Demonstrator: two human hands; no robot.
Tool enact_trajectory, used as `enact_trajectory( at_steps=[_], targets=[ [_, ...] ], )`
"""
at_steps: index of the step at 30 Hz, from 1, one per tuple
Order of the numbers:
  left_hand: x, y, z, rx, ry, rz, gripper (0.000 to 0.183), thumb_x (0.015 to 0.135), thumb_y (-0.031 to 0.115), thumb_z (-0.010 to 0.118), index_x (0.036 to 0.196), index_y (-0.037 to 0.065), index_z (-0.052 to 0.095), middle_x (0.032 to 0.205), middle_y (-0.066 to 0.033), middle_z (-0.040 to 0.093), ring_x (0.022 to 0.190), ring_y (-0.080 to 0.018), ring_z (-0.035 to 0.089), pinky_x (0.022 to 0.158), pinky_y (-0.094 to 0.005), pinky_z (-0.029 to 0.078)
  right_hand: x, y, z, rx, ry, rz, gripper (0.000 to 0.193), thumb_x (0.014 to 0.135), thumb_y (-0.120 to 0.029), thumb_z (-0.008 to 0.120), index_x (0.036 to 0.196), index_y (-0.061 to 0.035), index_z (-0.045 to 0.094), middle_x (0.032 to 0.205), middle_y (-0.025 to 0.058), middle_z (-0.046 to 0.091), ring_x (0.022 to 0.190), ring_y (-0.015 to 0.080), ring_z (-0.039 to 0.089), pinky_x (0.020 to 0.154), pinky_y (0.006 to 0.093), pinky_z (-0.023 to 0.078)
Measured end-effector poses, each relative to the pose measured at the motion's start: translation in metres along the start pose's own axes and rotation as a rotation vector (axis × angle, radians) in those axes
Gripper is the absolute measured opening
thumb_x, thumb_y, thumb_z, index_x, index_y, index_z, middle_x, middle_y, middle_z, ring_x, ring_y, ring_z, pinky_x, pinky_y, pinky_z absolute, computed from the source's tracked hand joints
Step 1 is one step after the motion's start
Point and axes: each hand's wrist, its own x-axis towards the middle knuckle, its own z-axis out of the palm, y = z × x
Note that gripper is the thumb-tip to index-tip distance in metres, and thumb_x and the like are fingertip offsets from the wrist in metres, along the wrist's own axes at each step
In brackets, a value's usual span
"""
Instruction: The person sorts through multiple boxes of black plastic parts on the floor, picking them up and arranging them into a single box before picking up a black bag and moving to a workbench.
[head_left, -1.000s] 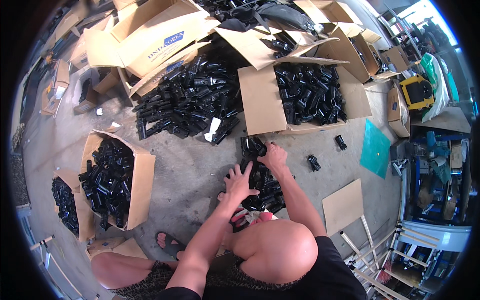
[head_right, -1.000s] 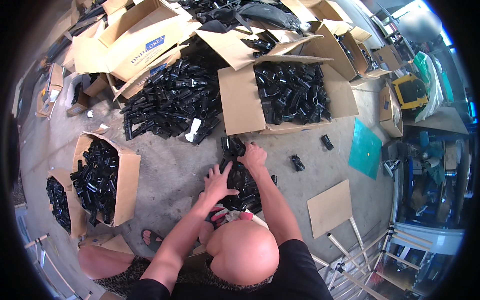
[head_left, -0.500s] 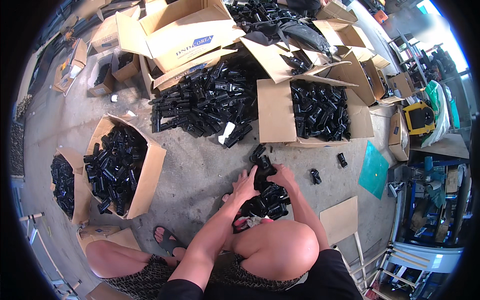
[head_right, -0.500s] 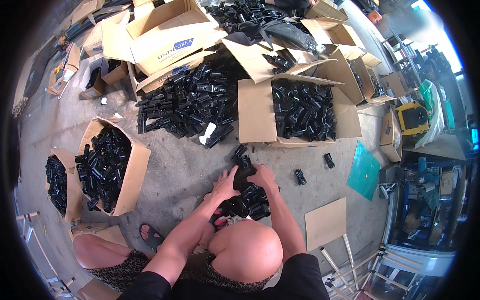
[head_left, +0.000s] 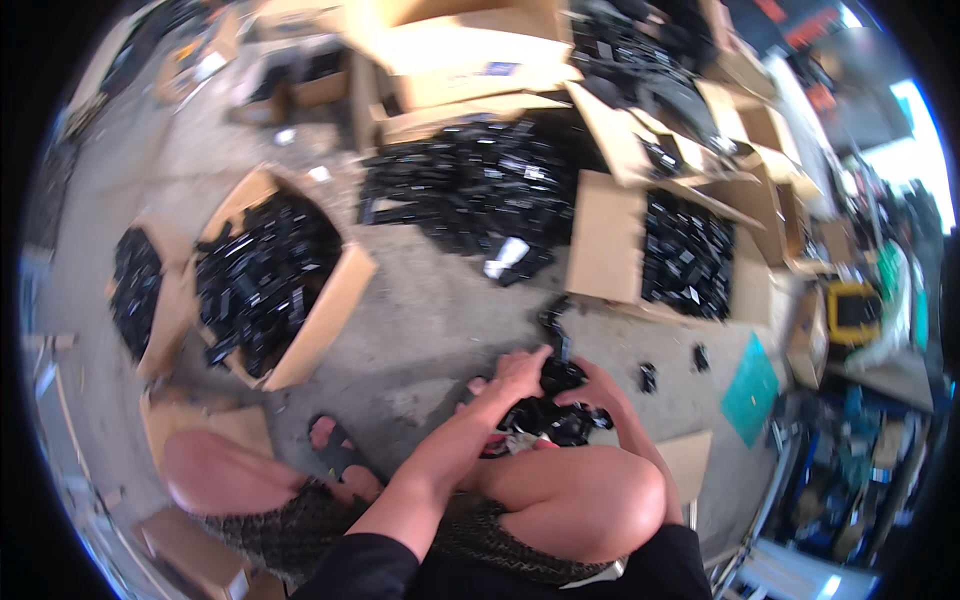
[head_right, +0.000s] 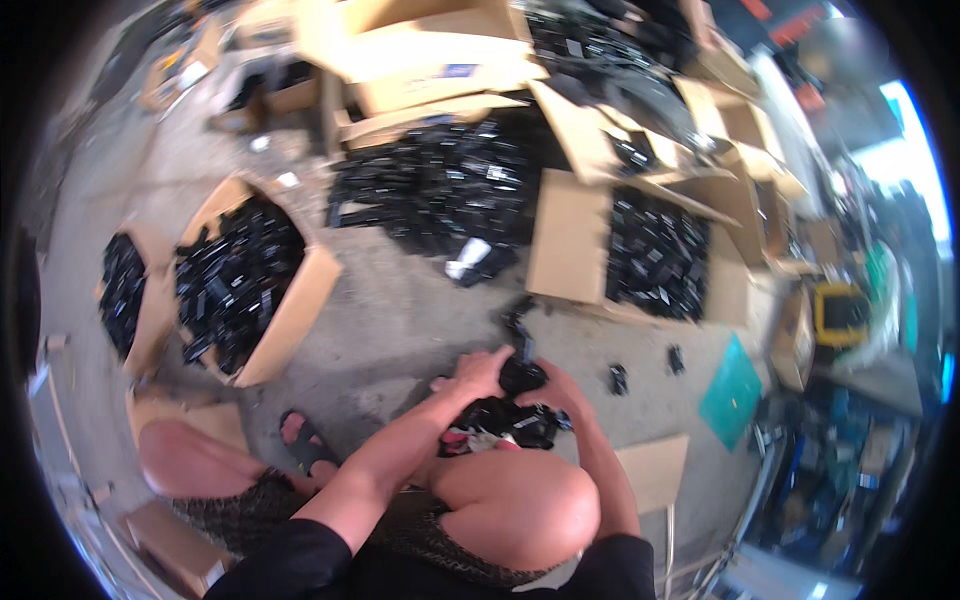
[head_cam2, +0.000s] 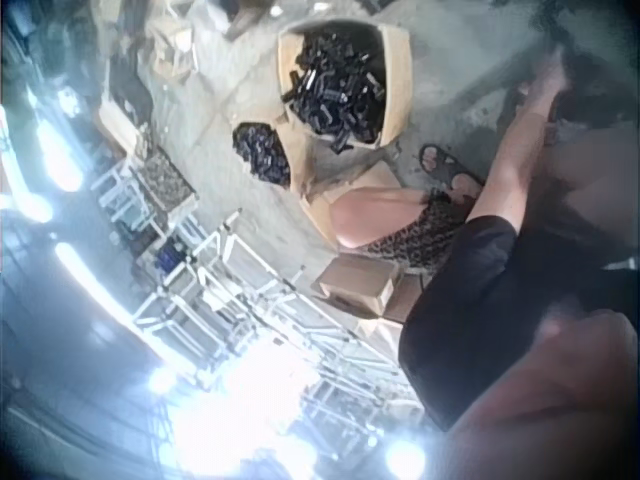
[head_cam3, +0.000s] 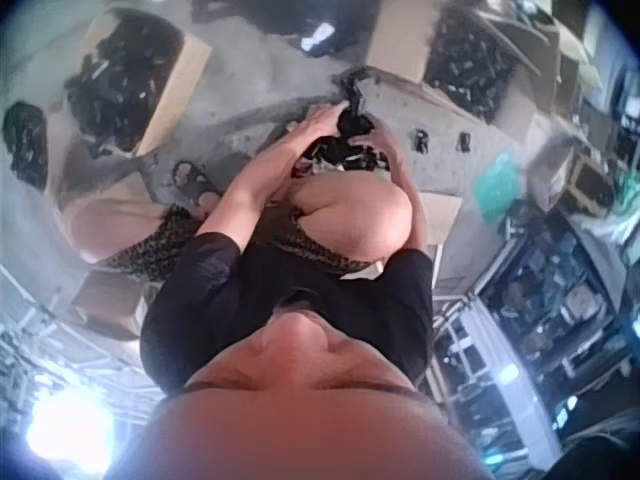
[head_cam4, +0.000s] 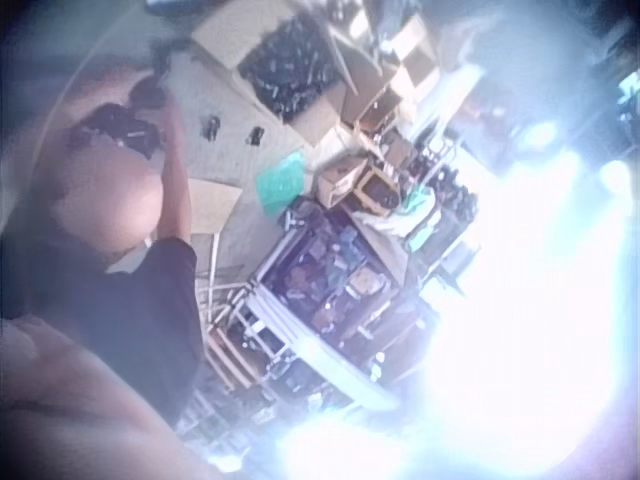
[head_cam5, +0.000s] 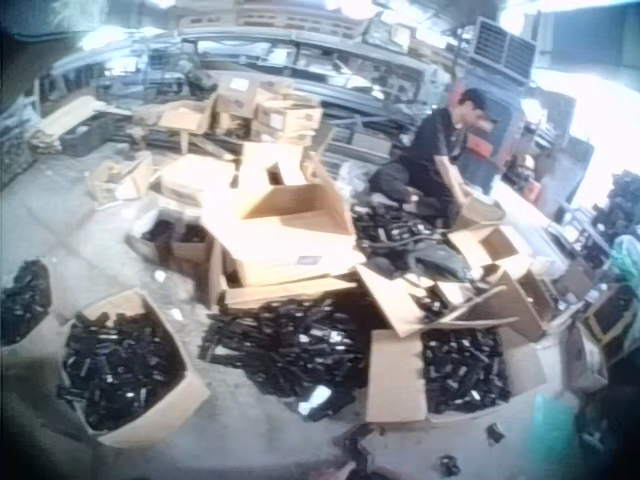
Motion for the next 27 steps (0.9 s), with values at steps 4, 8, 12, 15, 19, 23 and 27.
enact_trajectory(
  at_steps=[4,8,12,15,19,23,27],
  targets=[
    [-0.008,-0.012,0.023,0.078,0.007,0.031,0.095,0.055,0.02,0.089,0.136,0.014,0.04,0.105,-0.0178,0.067,0.104,-0.0411,0.062,0.086,-0.051,0.049,-0.004,0.015,0.036,-0.35,0.14,-0.18,0.1,0.047,-0.036,0.092,0.132,-0.0056,0.049,0.116,0.022,0.059,0.11,0.0405,0.057,0.095,0.044,0.048],
    [-0.008,-0.028,0.024,-0.05,-0.067,0.03,0.089,0.053,0.019,0.088,0.131,0.013,0.045,0.105,-0.0155,0.068,0.103,-0.0377,0.063,0.084,-0.0474,0.051,-0.012,0.007,0.049,-0.398,0.205,-0.275,0.097,0.047,-0.034,0.091,0.132,-0.0093,0.05,0.119,0.0184,0.055,0.11,0.0389,0.058,0.092,0.0454,0.049],
    [-0.01,-0.021,0.009,-0.159,-0.112,0.018,0.08,0.053,0.016,0.086,0.125,0.012,0.051,0.101,-0.0161,0.068,0.098,-0.0358,0.065,0.083,-0.0448,0.053,-0.019,0.018,0.053,-0.432,0.321,-0.289,0.087,0.048,-0.035,0.091,0.125,-0.0116,0.057,0.117,0.0158,0.057,0.105,0.0362,0.061,0.091,0.045,0.05],
    [-0.007,-0.039,0.022,-0.258,-0.067,0.076,0.073,0.054,0.011,0.083,0.121,0.009,0.055,0.097,-0.0175,0.068,0.095,-0.0376,0.065,0.082,-0.0457,0.053,-0.015,0.022,0.052,-0.382,0.328,-0.356,0.083,0.047,-0.035,0.091,0.12,-0.0109,0.061,0.112,0.0146,0.06,0.102,0.0356,0.062,0.089,0.0443,0.051],
    [-0.009,-0.038,0.043,-0.38,0.025,0.075,0.064,0.053,0.006,0.08,0.115,0.008,0.06,0.098,-0.0184,0.069,0.095,-0.038,0.066,0.083,-0.0452,0.053,-0.013,0.025,0.045,-0.38,0.332,-0.327,0.078,0.047,-0.037,0.091,0.116,-0.0102,0.065,0.109,0.0152,0.062,0.099,0.0337,0.064,0.087,0.0424,0.052],
    [-0.013,-0.045,0.045,-0.531,0.089,0.077,0.065,0.054,0.005,0.077,0.117,0.008,0.061,0.096,-0.0204,0.069,0.093,-0.0392,0.066,0.082,-0.0438,0.053,-0.014,0.024,0.053,-0.292,0.331,-0.295,0.077,0.05,-0.038,0.091,0.117,-0.009,0.065,0.109,0.0163,0.061,0.097,0.0336,0.064,0.086,0.0423,0.053],
    [-0.03,-0.031,0.003,-0.62,-0.035,-0.043,0.058,0.061,0.007,0.071,0.118,0.011,0.061,0.084,-0.0136,0.068,0.07,-0.0284,0.068,0.057,-0.0393,0.055,-0.015,0.015,0.057,-0.099,0.348,-0.378,0.074,0.052,-0.035,0.091,0.115,-0.0038,0.065,0.108,0.016,0.062,0.097,0.0308,0.064,0.087,0.0397,0.052]
  ],
)
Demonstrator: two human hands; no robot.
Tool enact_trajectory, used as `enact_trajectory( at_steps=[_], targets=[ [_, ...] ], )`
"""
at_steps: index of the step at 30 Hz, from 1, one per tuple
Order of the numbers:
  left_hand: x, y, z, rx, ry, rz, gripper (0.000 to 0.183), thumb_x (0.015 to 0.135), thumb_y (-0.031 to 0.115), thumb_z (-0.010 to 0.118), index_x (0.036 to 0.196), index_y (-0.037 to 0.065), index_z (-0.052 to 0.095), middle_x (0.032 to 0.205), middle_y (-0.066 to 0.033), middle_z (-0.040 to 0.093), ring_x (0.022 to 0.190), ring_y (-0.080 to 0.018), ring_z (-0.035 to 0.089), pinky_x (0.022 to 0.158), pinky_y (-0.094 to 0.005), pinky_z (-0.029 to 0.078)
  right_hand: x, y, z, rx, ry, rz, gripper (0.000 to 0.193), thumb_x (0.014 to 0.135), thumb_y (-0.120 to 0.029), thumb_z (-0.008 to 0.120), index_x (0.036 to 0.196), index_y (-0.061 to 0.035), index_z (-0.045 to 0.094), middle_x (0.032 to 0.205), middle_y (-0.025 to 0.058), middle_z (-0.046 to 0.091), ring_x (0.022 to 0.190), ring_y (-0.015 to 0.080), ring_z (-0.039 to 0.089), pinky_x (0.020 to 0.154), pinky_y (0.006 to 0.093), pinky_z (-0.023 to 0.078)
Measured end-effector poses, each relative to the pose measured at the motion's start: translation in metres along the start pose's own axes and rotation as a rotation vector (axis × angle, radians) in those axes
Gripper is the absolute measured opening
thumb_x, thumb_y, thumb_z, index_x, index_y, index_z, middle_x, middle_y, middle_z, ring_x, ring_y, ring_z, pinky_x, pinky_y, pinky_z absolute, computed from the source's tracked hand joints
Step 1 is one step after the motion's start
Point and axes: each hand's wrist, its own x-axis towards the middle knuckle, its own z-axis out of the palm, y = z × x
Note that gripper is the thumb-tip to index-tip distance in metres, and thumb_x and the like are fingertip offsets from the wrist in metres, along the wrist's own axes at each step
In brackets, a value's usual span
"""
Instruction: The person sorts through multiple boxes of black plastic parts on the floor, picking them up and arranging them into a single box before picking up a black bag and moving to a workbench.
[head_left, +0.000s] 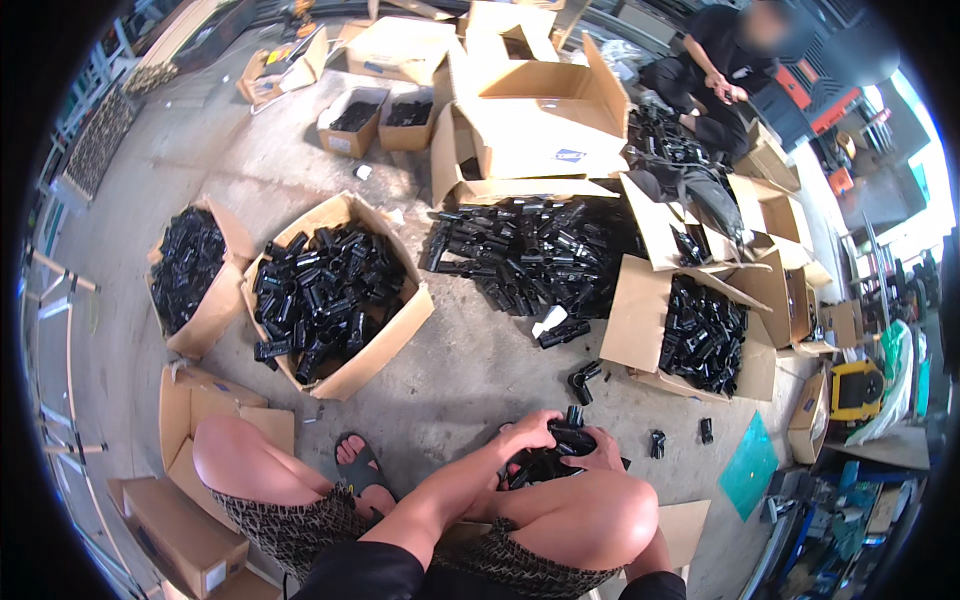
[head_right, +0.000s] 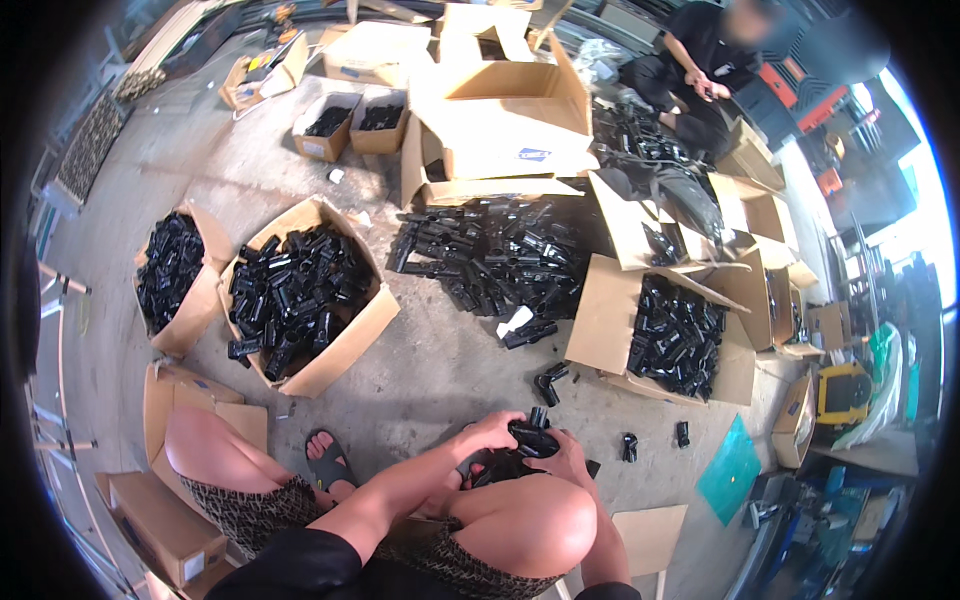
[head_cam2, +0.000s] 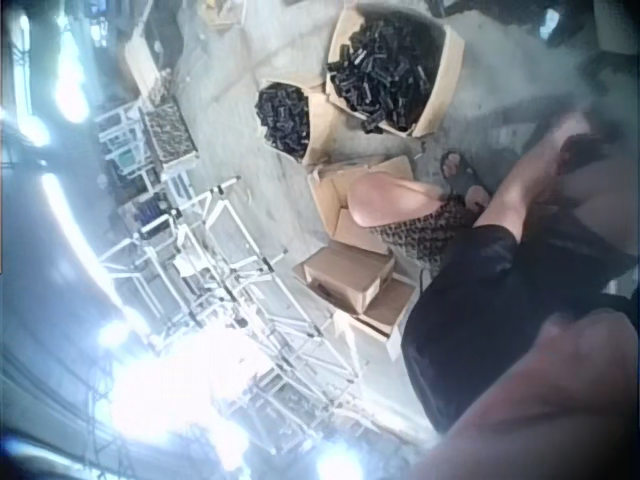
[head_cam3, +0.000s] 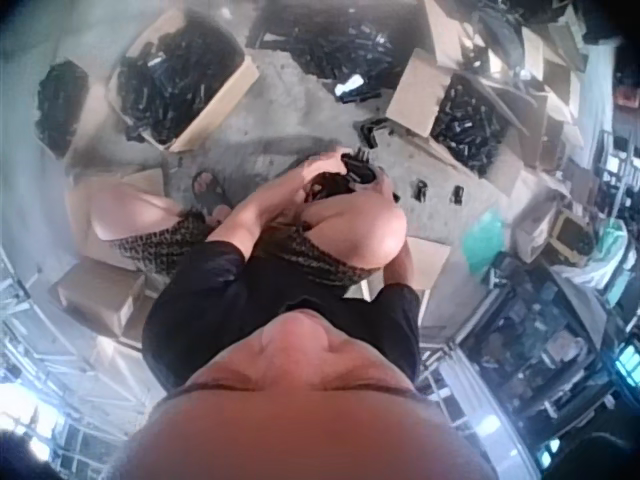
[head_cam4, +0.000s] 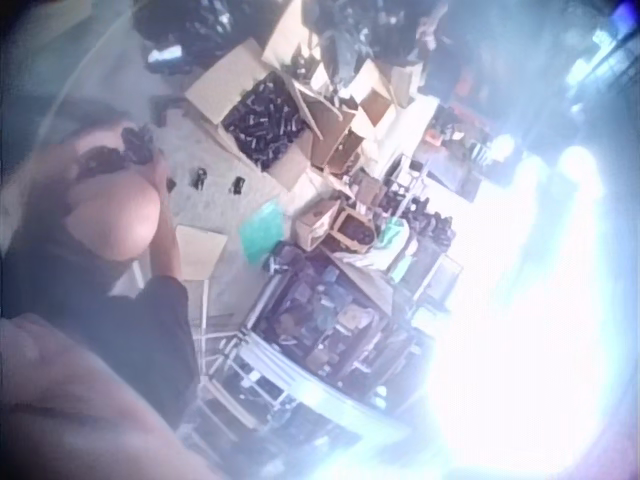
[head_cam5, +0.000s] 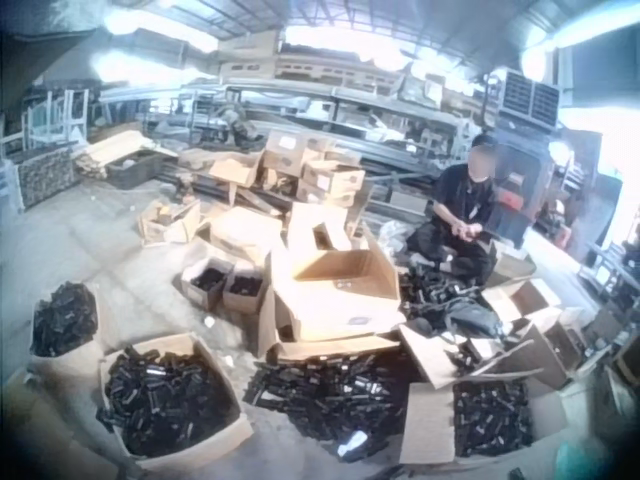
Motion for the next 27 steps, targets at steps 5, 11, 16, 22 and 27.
enact_trajectory(
  at_steps=[5,11,16,22,27],
  targets=[
    [-0.052,0.046,-0.11,-0.258,-0.163,-0.014,0.057,0.075,0.001,0.068,0.13,0.01,0.052,0.108,-0.0095,0.064,0.088,-0.0195,0.065,0.065,-0.0354,0.06,0.026,-0.101,-0.007,0.485,-0.071,-0.081,0.056,0.065,-0.023,0.087,0.109,0.0012,0.063,0.092,0.007,0.069,0.081,0.0128,0.064,0.073,0.0295,0.053],
    [-0.226,0.158,-0.277,0.134,0.367,0.069,0.063,0.062,-0.006,0.067,0.124,0.004,0.056,0.113,-0.0061,0.061,0.103,-0.0185,0.06,0.088,-0.0297,0.05,0.105,-0.302,0.04,0.805,-0.193,-0.678,0.082,0.062,-0.036,0.086,0.127,0.0011,0.054,0.115,0.0185,0.06,0.109,0.0301,0.058,0.096,0.0389,0.047],
    [-0.309,0.113,-0.448,0.486,0.931,0.066,0.083,0.069,-0.006,0.062,0.146,0.008,0.036,0.14,-0.016,0.044,0.121,-0.0267,0.049,0.105,-0.0355,0.036,0.114,-0.345,0.065,0.951,0.025,-0.984,0.071,0.067,-0.025,0.081,0.127,-0.0003,0.051,0.137,0.0244,0.042,0.129,0.0352,0.044,0.109,0.0415,0.035],
    [-0.232,0.102,-0.409,0.768,1.046,0.179,0.062,0.085,0.007,0.067,0.141,0.001,0.041,0.138,-0.0202,0.048,0.125,-0.0298,0.047,0.11,-0.0401,0.032,0.114,-0.106,0.013,0.603,0.59,-0.282,0.043,0.08,-0.022,0.075,0.118,-0.0043,0.064,0.113,0.0137,0.066,0.104,0.0263,0.064,0.092,0.037,0.051],
    [-0.083,0.124,-0.221,0.493,0.104,0.0,0.064,0.082,0.016,0.073,0.139,0.006,0.046,0.137,-0.0137,0.053,0.119,-0.0303,0.056,0.096,-0.0416,0.048,0.012,0.182,-0.073,0.165,0.781,0.597,0.037,0.076,-0.025,0.075,0.107,-0.0044,0.07,0.1,0.0156,0.072,0.094,0.0283,0.069,0.085,0.0381,0.054]
  ],
)
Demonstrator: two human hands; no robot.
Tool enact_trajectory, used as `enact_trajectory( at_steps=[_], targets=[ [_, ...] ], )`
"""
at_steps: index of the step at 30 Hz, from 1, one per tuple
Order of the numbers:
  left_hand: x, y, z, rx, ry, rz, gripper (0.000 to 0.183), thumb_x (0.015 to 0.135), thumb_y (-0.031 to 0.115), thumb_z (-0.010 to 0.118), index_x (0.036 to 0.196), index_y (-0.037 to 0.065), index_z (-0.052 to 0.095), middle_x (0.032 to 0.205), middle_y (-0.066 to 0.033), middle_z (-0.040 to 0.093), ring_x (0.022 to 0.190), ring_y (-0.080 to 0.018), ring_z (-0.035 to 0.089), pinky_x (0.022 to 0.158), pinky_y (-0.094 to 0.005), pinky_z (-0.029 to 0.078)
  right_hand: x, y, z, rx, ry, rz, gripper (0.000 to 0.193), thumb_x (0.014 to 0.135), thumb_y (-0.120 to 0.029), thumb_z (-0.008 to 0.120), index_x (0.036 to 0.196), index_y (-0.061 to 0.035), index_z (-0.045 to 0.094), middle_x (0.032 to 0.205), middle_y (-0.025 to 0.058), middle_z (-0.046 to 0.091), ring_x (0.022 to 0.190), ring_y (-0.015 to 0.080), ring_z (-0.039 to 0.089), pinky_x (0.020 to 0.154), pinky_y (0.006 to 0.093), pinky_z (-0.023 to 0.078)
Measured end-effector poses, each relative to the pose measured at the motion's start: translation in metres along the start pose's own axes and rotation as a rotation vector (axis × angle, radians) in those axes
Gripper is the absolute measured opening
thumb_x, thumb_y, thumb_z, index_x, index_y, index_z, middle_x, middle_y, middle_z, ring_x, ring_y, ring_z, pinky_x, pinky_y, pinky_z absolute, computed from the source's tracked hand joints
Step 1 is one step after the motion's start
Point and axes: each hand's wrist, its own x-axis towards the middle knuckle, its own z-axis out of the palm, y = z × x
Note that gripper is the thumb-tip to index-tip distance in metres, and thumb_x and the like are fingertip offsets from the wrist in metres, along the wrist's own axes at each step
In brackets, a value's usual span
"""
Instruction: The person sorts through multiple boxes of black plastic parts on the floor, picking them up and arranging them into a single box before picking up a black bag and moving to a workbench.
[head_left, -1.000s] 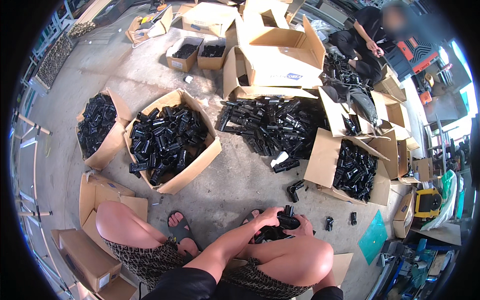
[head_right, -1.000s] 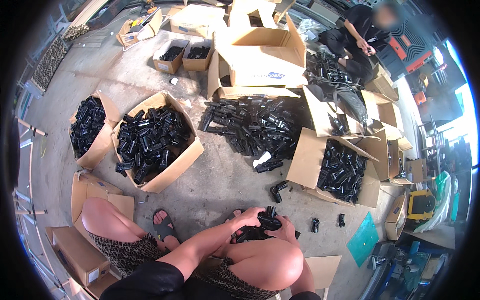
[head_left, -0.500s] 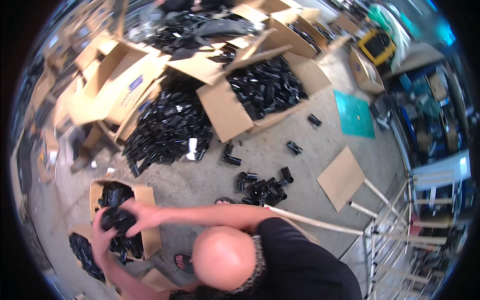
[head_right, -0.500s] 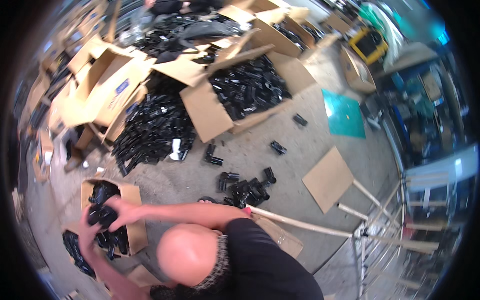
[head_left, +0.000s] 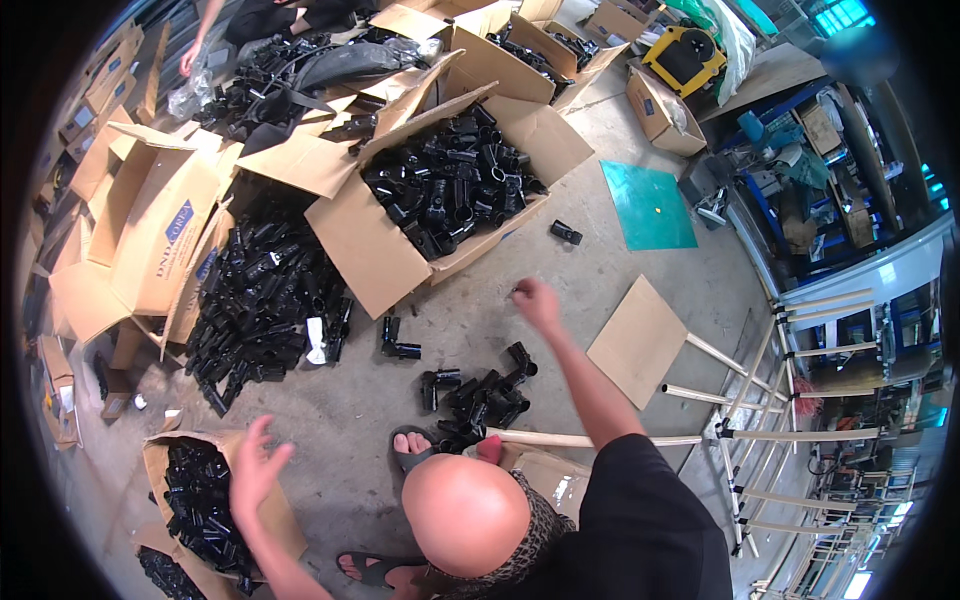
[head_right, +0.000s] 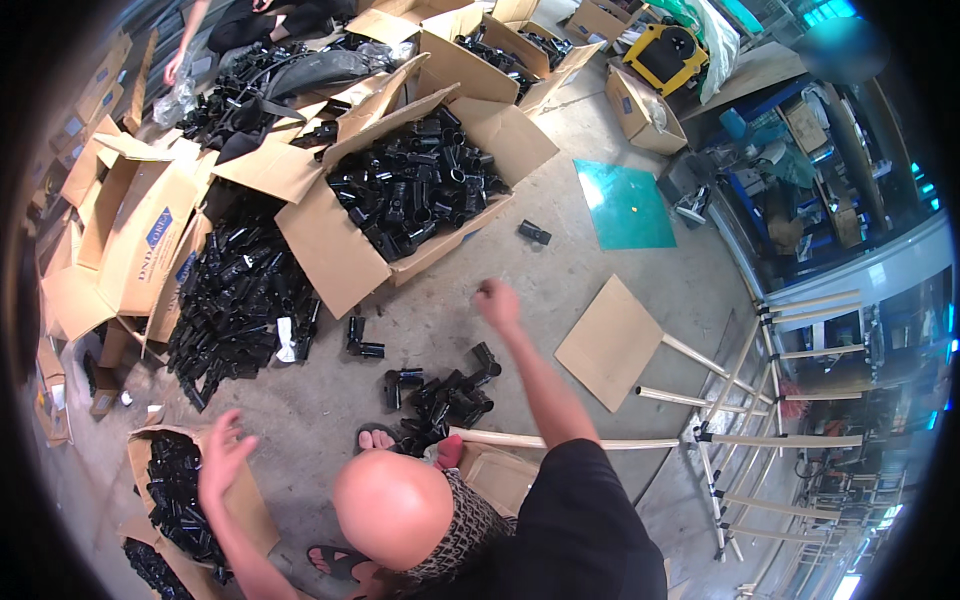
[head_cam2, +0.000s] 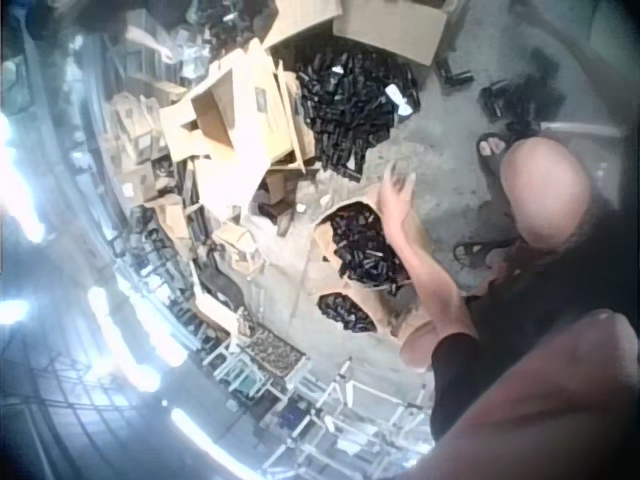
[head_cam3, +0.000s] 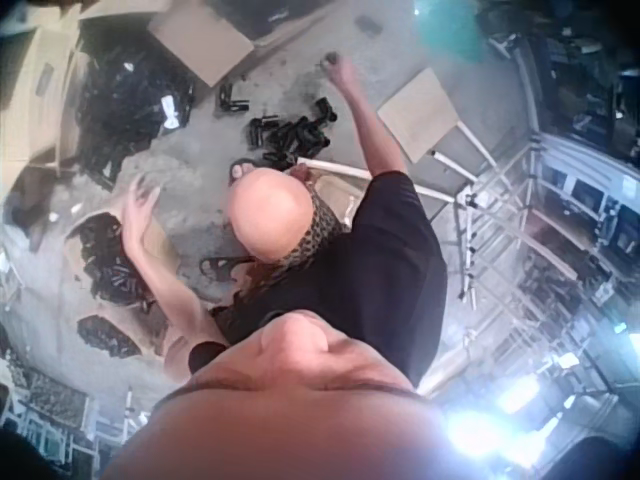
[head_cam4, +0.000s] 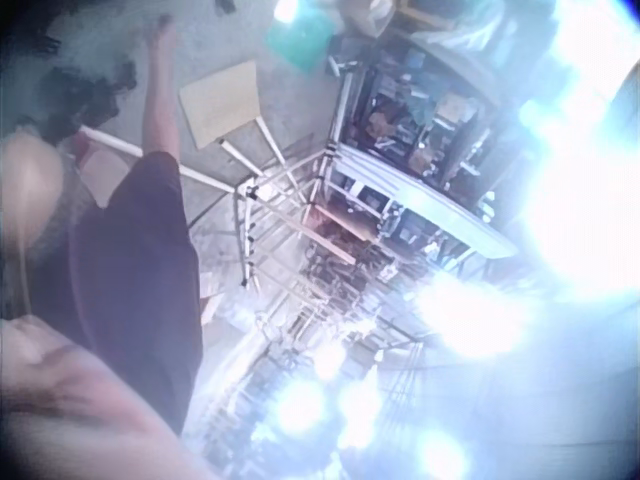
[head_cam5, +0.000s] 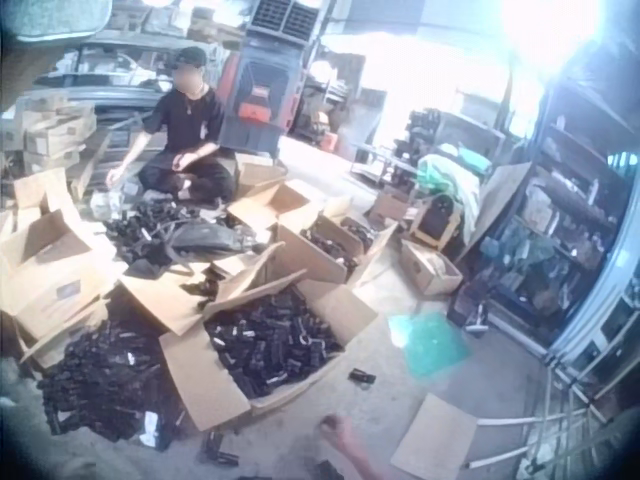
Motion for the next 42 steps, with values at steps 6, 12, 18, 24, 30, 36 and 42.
enact_trajectory(
  at_steps=[6,12,18,24,30,36,42],
  targets=[
    [0.107,0.05,0.145,0.154,-0.143,0.364,0.067,0.078,0.009,0.071,0.14,0.01,0.045,0.142,-0.022,0.044,0.127,-0.0436,0.045,0.104,-0.0454,0.041,0.005,0.063,-0.047,-0.089,-0.021,-0.255,0.064,0.072,-0.026,0.081,0.127,-0.0077,0.054,0.122,0.0183,0.059,0.109,0.0349,0.059,0.092,0.0411,0.049],
    [0.166,0.071,0.227,0.42,-0.003,0.325,0.071,0.072,0.004,0.076,0.136,0.017,0.05,0.142,-0.0243,0.034,0.122,-0.045,0.045,0.1,-0.0484,0.044,0.02,0.045,0.001,-0.257,-0.159,-0.209,0.048,0.072,-0.025,0.081,0.11,-0.0052,0.058,0.098,0.0189,0.061,0.092,0.0384,0.058,0.081,0.0447,0.048],
    [0.177,0.049,0.223,0.448,0.018,0.314,0.058,0.07,0.003,0.078,0.122,0.012,0.056,0.131,-0.0238,0.04,0.113,-0.0438,0.049,0.095,-0.0487,0.046,0.12,0.05,-0.048,-0.228,0.3,-0.113,0.038,0.071,-0.017,0.077,0.1,-0.0027,0.057,0.095,0.022,0.062,0.09,0.0402,0.058,0.077,0.0466,0.047],
    [0.141,0.04,0.221,0.083,0.047,0.329,0.044,0.07,0.008,0.074,0.109,0.006,0.055,0.115,-0.0234,0.047,0.107,-0.0438,0.05,0.091,-0.0447,0.046,0.162,0.098,-0.065,-0.733,0.144,0.055,0.044,0.072,-0.012,0.077,0.109,-0.005,0.055,0.109,0.0222,0.058,0.097,0.0439,0.06,0.082,0.0475,0.051],
    [0.067,-0.023,0.199,-0.397,-0.224,0.045,0.036,0.073,0.008,0.074,0.103,0.007,0.054,0.096,-0.0103,0.06,0.086,-0.0209,0.06,0.075,-0.0328,0.049,0.13,0.099,-0.058,-0.622,0.082,0.165,0.051,0.075,-0.018,0.075,0.117,-0.0061,0.05,0.111,0.0241,0.056,0.097,0.0427,0.063,0.081,0.049,0.053],
    [0.04,-0.031,0.211,-0.985,-0.236,-0.233,0.023,0.081,0.012,0.078,0.086,0.009,0.056,0.083,-0.0043,0.062,0.074,-0.0126,0.06,0.066,-0.0313,0.051,0.13,0.102,-0.071,-0.488,0.044,-0.007,0.042,0.074,-0.026,0.076,0.103,-0.001,0.06,0.095,0.0221,0.065,0.093,0.0405,0.064,0.079,0.0481,0.052],
    [0.021,-0.014,0.24,-0.753,-0.055,-0.251,0.034,0.074,0.026,0.078,0.099,0.006,0.066,0.072,-0.0079,0.064,0.059,-0.0204,0.062,0.061,-0.0359,0.055,0.08,0.194,-0.006,0.077,-0.116,0.014,0.057,0.081,-0.025,0.076,0.123,0.0083,0.055,0.101,0.0179,0.067,0.084,0.0229,0.064,0.072,0.0376,0.054]
  ],
)
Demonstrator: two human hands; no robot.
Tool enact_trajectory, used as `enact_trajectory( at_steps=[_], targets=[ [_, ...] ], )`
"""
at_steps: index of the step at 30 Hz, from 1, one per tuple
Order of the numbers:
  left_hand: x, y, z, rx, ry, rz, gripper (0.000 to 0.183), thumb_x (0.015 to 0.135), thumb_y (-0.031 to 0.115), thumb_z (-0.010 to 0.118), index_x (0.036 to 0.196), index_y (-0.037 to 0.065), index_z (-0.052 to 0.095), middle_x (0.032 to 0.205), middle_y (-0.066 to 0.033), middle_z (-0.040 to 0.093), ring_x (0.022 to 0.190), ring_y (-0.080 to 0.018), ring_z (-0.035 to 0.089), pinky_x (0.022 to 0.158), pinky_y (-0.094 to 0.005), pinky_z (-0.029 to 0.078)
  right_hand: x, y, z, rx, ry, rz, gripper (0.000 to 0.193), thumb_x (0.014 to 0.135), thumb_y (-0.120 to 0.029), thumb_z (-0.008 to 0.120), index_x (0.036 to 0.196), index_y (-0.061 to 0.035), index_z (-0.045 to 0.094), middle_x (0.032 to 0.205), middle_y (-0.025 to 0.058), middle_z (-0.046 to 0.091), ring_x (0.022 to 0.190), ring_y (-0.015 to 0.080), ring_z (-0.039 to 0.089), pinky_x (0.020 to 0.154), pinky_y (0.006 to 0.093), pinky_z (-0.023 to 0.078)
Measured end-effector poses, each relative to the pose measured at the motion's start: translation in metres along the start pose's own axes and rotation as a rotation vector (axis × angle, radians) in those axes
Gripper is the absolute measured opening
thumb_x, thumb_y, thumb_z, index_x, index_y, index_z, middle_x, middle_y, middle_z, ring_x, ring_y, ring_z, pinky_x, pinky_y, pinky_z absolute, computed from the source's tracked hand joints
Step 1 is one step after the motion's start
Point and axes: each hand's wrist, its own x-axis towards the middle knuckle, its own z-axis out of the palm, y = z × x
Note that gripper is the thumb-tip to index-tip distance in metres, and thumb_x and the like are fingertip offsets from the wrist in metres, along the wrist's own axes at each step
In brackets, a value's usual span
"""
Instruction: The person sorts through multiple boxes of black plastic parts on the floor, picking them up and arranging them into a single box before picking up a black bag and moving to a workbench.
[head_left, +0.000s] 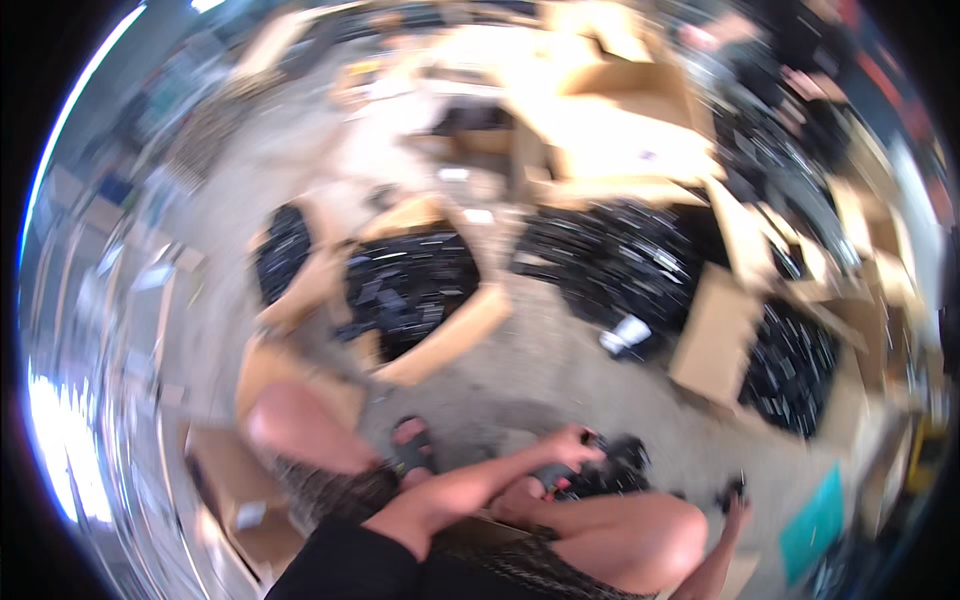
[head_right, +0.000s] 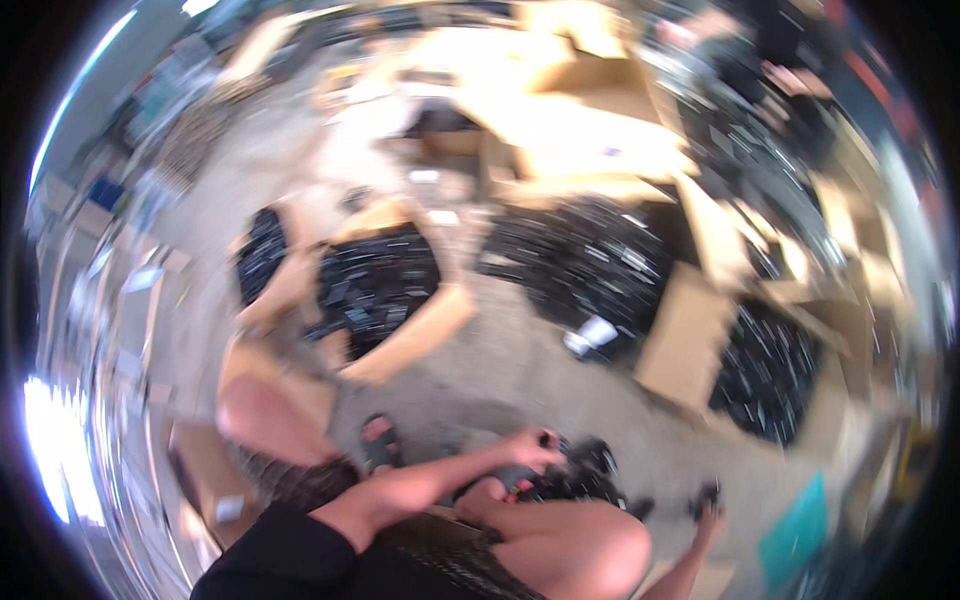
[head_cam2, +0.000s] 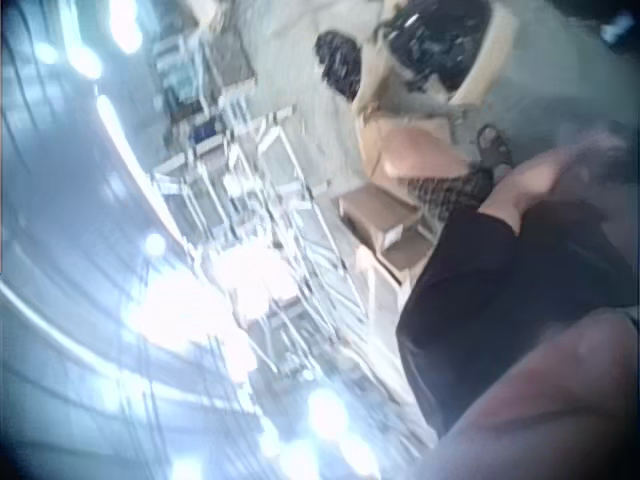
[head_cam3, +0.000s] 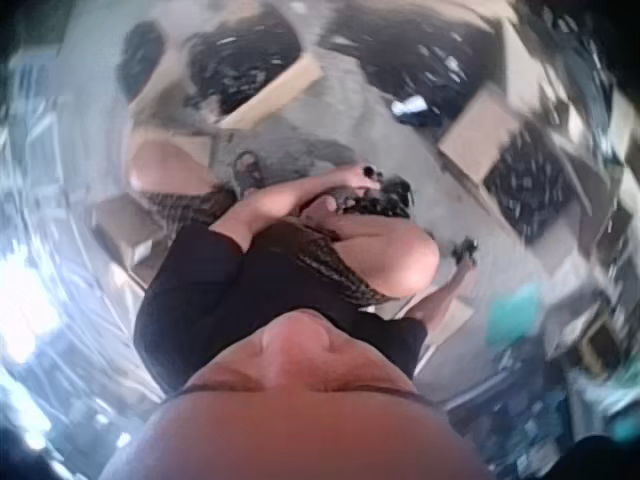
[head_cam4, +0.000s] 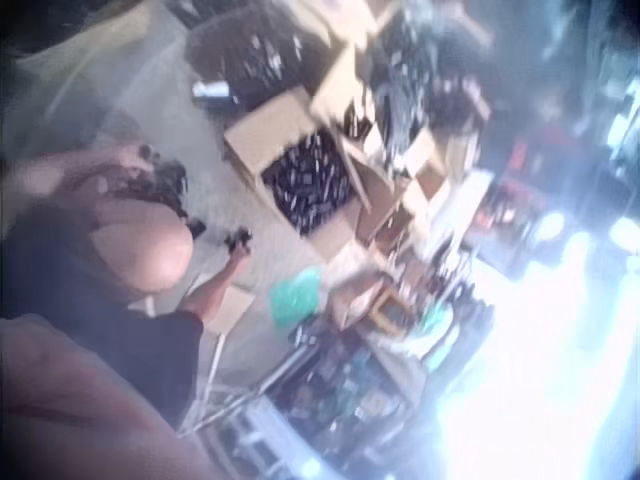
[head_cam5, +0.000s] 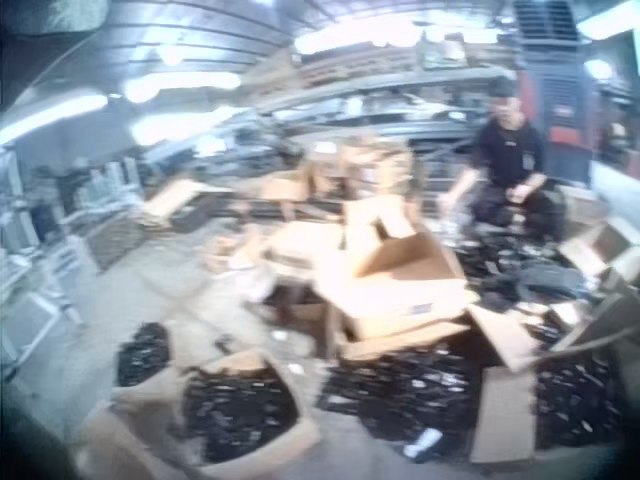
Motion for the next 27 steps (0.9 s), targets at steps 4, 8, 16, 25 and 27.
enact_trajectory(
  at_steps=[4,8,16,25,27],
  targets=[
    [0.016,-0.045,0.016,0.189,0.06,0.297,0.057,0.068,0.034,0.075,0.114,0.002,0.065,0.083,-0.0141,0.071,0.063,-0.0236,0.066,0.063,-0.0357,0.053,0.021,-0.011,0.026,0.376,-0.356,0.05,0.042,0.083,-0.014,0.07,0.118,0.0034,0.055,0.093,0.0137,0.067,0.073,0.0191,0.065,0.06,0.0333,0.054],
    [-0.032,-0.043,0.017,-0.066,0.168,0.203,0.035,0.076,0.026,0.073,0.099,0.002,0.065,0.067,-0.0077,0.065,0.058,-0.0171,0.062,0.052,-0.0334,0.048,-0.11,-0.305,-0.012,0.432,-0.748,-0.044,0.039,0.085,-0.012,0.066,0.119,0.0026,0.055,0.092,0.0128,0.067,0.072,0.0194,0.065,0.056,0.0326,0.053],
    [-0.02,-0.045,-0.014,-0.408,0.311,0.206,0.025,0.078,0.024,0.072,0.071,0.005,0.058,0.056,-0.0031,0.056,0.047,-0.0145,0.053,0.043,-0.0337,0.041,-0.245,-0.616,0.078,-0.064,-1.354,-0.302,0.035,0.087,-0.011,0.063,0.119,0.0026,0.057,0.101,0.008,0.064,0.087,0.0167,0.064,0.068,0.0343,0.055],
    [-0.003,-0.048,-0.043,-0.462,0.488,0.331,0.029,0.07,0.026,0.076,0.086,0.004,0.067,0.065,-0.0058,0.061,0.06,-0.0159,0.055,0.059,-0.0351,0.045,-0.521,-0.777,0.368,0.098,-1.658,-0.573,0.039,0.087,-0.024,0.068,0.117,-0.0013,0.062,0.103,0.0066,0.063,0.086,0.016,0.063,0.061,0.0285,0.056],
    [0.003,-0.069,-0.045,-0.475,0.574,0.334,0.031,0.069,0.026,0.077,0.088,0.004,0.068,0.066,-0.0065,0.063,0.061,-0.0163,0.055,0.06,-0.0349,0.045,-0.599,-0.805,0.369,0.343,-1.758,-0.539,0.035,0.089,-0.026,0.067,0.112,-0.0005,0.064,0.101,0.0068,0.064,0.09,0.016,0.065,0.067,0.0307,0.058]
  ],
)
